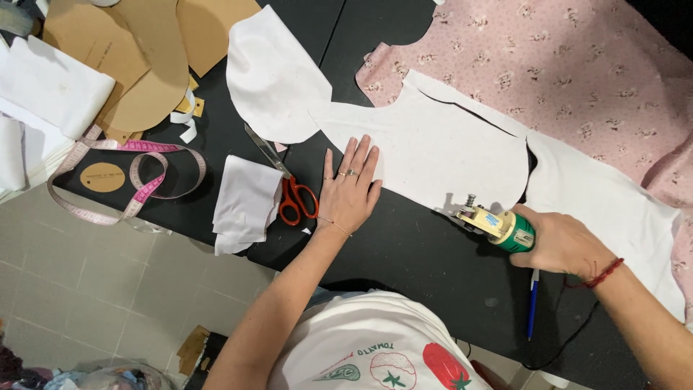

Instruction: The person uses an electric rotary cutter to cut a large piece of white fabric on a black table. They then use a pen to trace a circular pattern onto a smaller piece of fabric and cut it out with scissors. Finally, they trim the edges of the cut fabric piece.

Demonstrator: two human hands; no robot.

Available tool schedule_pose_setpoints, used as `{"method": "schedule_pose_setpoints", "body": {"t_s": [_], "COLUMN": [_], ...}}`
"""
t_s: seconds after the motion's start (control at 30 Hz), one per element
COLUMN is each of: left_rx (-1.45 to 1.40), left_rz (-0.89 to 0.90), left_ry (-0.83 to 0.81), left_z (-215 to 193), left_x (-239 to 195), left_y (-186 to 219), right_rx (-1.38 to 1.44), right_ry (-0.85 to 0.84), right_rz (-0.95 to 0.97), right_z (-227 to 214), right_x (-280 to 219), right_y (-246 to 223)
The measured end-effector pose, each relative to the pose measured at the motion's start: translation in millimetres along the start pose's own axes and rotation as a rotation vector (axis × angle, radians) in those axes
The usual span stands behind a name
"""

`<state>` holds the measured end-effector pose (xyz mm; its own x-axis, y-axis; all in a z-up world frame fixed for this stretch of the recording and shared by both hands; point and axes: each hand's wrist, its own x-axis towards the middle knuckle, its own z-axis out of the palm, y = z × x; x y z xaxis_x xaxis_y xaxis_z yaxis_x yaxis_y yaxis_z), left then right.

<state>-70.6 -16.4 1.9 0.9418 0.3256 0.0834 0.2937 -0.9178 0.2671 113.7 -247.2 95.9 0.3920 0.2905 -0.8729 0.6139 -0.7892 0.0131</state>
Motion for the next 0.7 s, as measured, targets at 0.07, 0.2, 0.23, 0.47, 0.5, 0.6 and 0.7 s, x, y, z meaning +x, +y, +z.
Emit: {"method": "schedule_pose_setpoints", "body": {"t_s": [0.07, 0.2, 0.23, 0.47, 0.5, 0.6, 0.7], "left_rx": [0.016, 0.054, 0.054, 0.067, 0.071, -0.016, -0.148], "left_rz": [-0.003, 0.026, 0.026, 0.216, 0.287, 0.396, 0.357], "left_ry": [-0.015, -0.001, -0.001, -0.079, -0.121, -0.029, 0.118], "left_z": [0.3, -0.2, 0.5, 3.6, 4.6, 6.9, 25.8], "left_x": [0.2, -0.1, -0.9, -2.9, -3.6, -7.7, -10.3], "left_y": [0.1, -1.3, -1.9, -3.8, -4.5, -8.2, -6.5], "right_rx": [0.031, 0.071, 0.071, 0.211, 0.240, 0.311, 0.410], "right_ry": [0.003, 0.005, 0.004, 0.037, 0.062, 0.071, 0.084], "right_rz": [0.011, 0.053, 0.052, 0.084, 0.077, 0.130, 0.167], "right_z": [-0.5, 2.9, 3.2, 1.1, 1.3, -1.7, 10.8], "right_x": [-3.2, -4.2, -4.9, -11.8, -12.7, -17.3, -10.0], "right_y": [-7.6, -20.0, -24.4, -54.5, -58.6, -74.8, -76.0]}}
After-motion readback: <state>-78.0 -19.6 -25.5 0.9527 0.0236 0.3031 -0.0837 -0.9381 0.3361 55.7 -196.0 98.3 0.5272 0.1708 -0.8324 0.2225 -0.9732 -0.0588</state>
